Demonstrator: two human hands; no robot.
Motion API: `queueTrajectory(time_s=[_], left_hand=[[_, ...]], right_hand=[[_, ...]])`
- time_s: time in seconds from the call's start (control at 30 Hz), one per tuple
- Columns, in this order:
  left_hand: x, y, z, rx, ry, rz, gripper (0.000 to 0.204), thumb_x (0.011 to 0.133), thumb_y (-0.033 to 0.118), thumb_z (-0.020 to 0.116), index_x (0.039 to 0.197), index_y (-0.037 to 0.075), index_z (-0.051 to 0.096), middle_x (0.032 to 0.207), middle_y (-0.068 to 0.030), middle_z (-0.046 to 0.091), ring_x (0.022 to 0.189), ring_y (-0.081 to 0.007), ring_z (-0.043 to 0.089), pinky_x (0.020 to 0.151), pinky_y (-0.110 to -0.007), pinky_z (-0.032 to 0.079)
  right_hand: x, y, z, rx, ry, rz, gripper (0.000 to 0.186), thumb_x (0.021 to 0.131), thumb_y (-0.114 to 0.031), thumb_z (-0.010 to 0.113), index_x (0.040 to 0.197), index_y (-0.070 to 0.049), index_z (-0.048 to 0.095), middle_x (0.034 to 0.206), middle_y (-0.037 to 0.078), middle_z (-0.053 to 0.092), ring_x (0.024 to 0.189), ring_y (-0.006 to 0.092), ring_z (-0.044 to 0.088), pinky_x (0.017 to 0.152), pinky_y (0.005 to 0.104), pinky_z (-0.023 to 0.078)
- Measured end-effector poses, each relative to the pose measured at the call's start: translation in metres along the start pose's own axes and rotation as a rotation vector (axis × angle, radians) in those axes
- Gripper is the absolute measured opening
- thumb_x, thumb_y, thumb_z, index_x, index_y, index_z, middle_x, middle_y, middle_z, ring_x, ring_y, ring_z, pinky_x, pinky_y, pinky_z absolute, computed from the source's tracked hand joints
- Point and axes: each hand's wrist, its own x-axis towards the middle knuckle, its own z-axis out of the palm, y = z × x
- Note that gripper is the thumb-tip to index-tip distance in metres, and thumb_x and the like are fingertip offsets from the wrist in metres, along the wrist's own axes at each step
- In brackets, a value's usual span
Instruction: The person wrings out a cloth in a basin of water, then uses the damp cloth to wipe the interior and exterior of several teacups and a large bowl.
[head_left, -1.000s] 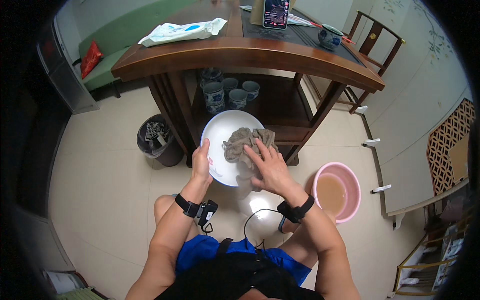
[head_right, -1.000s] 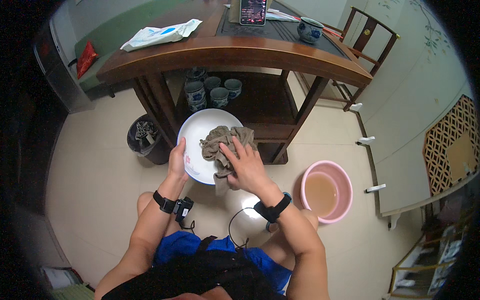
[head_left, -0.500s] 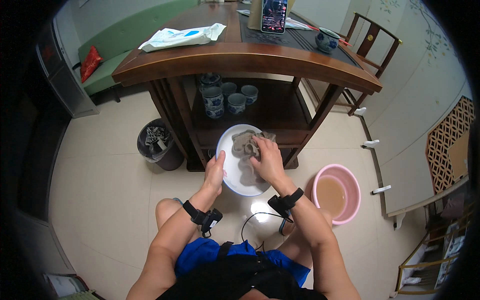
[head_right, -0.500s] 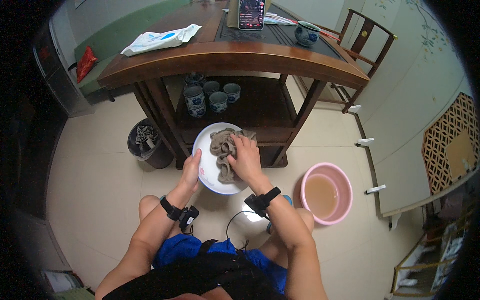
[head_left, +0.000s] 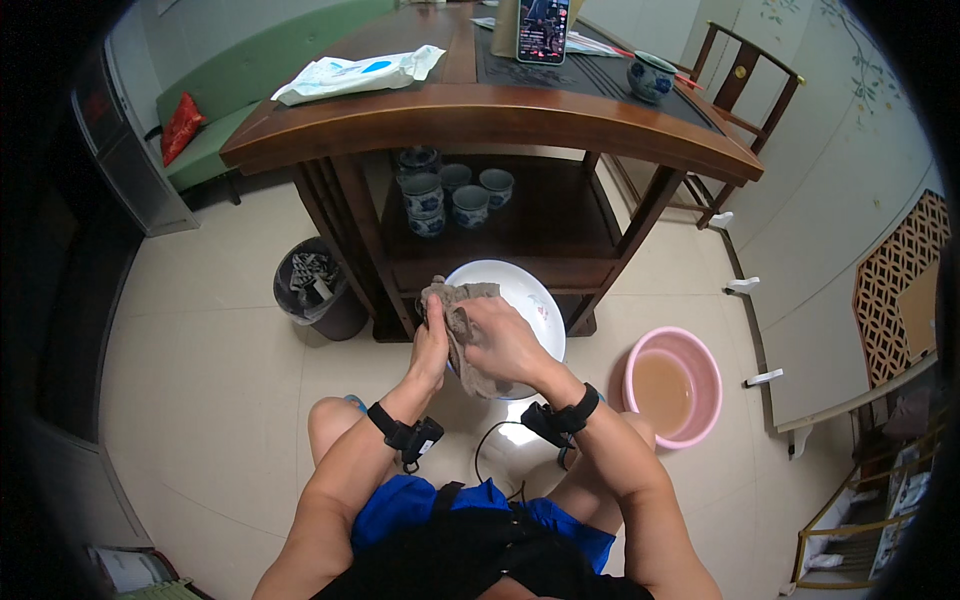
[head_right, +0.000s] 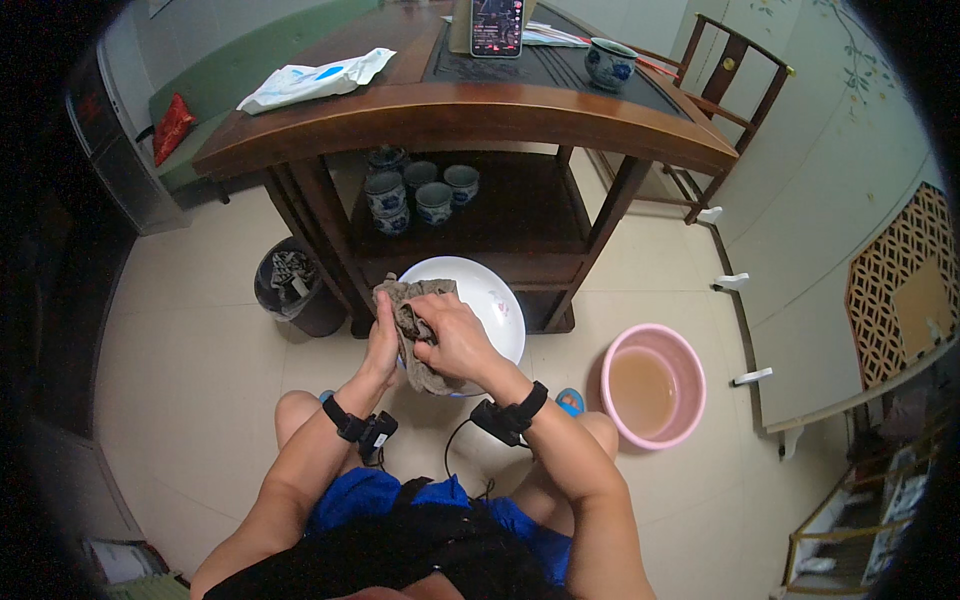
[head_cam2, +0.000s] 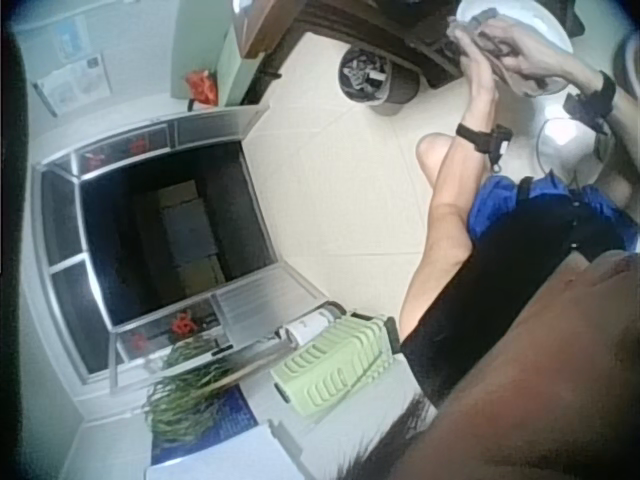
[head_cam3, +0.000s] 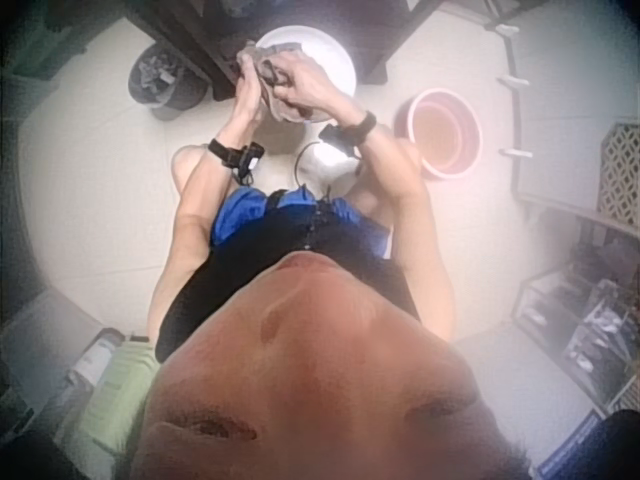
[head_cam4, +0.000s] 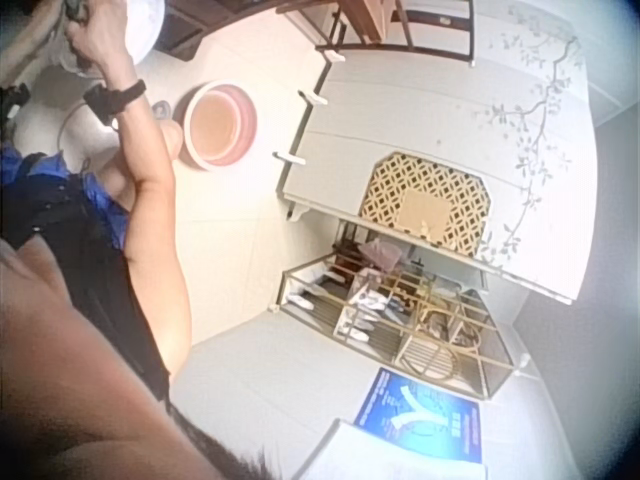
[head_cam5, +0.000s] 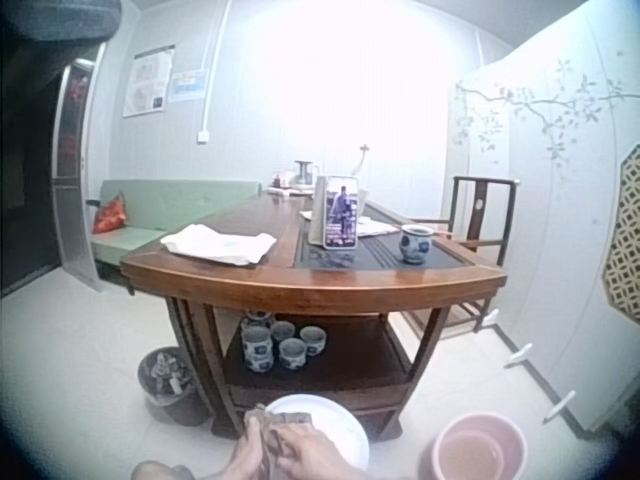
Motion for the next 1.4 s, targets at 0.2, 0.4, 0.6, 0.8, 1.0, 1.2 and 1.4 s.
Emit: queueTrajectory(time_s=[0.2, 0.4, 0.6, 0.8, 1.0, 1.2, 1.4], left_hand=[[0.002, -0.014, 0.0, 0.044, 0.042, -0.014, 0.08, 0.092, 0.063, 0.036, 0.122, -0.009, 0.051, 0.121, -0.0152, 0.056, 0.112, -0.0195, 0.049, 0.096, -0.029, 0.038], [-0.012, 0.003, 0.018, 0.219, 0.021, 0.043, 0.074, 0.092, 0.06, 0.037, 0.114, -0.007, 0.058, 0.11, -0.0179, 0.06, 0.105, -0.0219, 0.054, 0.093, -0.031, 0.04], [-0.009, -0.005, 0.012, 0.662, -0.022, -0.083, 0.066, 0.092, 0.057, 0.042, 0.099, -0.005, 0.062, 0.08, -0.0105, 0.065, 0.067, -0.0242, 0.059, 0.065, -0.038, 0.045], [-0.011, 0.005, 0.012, 0.367, 0.069, 0.086, 0.045, 0.095, 0.039, 0.047, 0.107, -0.003, 0.06, 0.077, -0.0058, 0.061, 0.059, -0.0105, 0.051, 0.053, -0.027, 0.041], [-0.002, 0.013, 0.005, 0.386, 0.194, 0.243, 0.043, 0.097, 0.038, 0.044, 0.1, -0.001, 0.062, 0.067, 0.0013, 0.054, 0.054, -0.0057, 0.044, 0.05, -0.022, 0.036], [0.009, 0.003, -0.012, 0.234, 0.204, 0.238, 0.047, 0.097, 0.037, 0.044, 0.109, -0.006, 0.059, 0.098, -0.0112, 0.064, 0.088, -0.0148, 0.055, 0.081, -0.031, 0.044], [0.008, 0.004, -0.004, 0.228, 0.11, 0.199, 0.051, 0.098, 0.041, 0.04, 0.113, -0.004, 0.058, 0.103, -0.0095, 0.062, 0.089, -0.0158, 0.055, 0.082, -0.031, 0.044]], right_hand=[[-0.009, -0.003, -0.012, -0.137, -0.177, 0.073, 0.038, 0.065, -0.013, 0.067, 0.1, -0.001, 0.057, 0.099, 0.014, 0.057, 0.092, 0.0342, 0.052, 0.083, 0.0422, 0.044], [-0.021, -0.001, 0.001, -0.362, 0.059, -0.03, 0.042, 0.066, -0.014, 0.068, 0.106, -0.004, 0.057, 0.097, 0.011, 0.054, 0.092, 0.0311, 0.051, 0.078, 0.0402, 0.043], [-0.01, 0.012, 0.004, -0.605, 0.236, -0.044, 0.044, 0.072, -0.008, 0.058, 0.116, -0.006, 0.057, 0.097, 0.009, 0.054, 0.09, 0.0269, 0.051, 0.073, 0.0366, 0.04], [-0.007, 0.037, -0.016, -0.859, 0.202, 0.111, 0.041, 0.076, -0.01, 0.054, 0.116, -0.007, 0.058, 0.092, 0.007, 0.055, 0.088, 0.0256, 0.052, 0.074, 0.036, 0.04], [-0.019, 0.034, -0.011, -0.779, 0.092, 0.183, 0.044, 0.07, -0.017, 0.064, 0.112, -0.003, 0.058, 0.094, 0.014, 0.058, 0.088, 0.03, 0.055, 0.075, 0.0393, 0.046], [-0.028, 0.006, 0.015, -0.557, 0.026, -0.097, 0.034, 0.072, -0.026, 0.066, 0.1, -0.006, 0.062, 0.085, 0.01, 0.057, 0.084, 0.0295, 0.056, 0.072, 0.0387, 0.046], [-0.021, -0.003, 0.015, -0.62, 0.013, -0.158, 0.032, 0.069, -0.019, 0.062, 0.098, -0.009, 0.063, 0.096, 0.006, 0.056, 0.091, 0.0245, 0.051, 0.076, 0.0352, 0.039]])
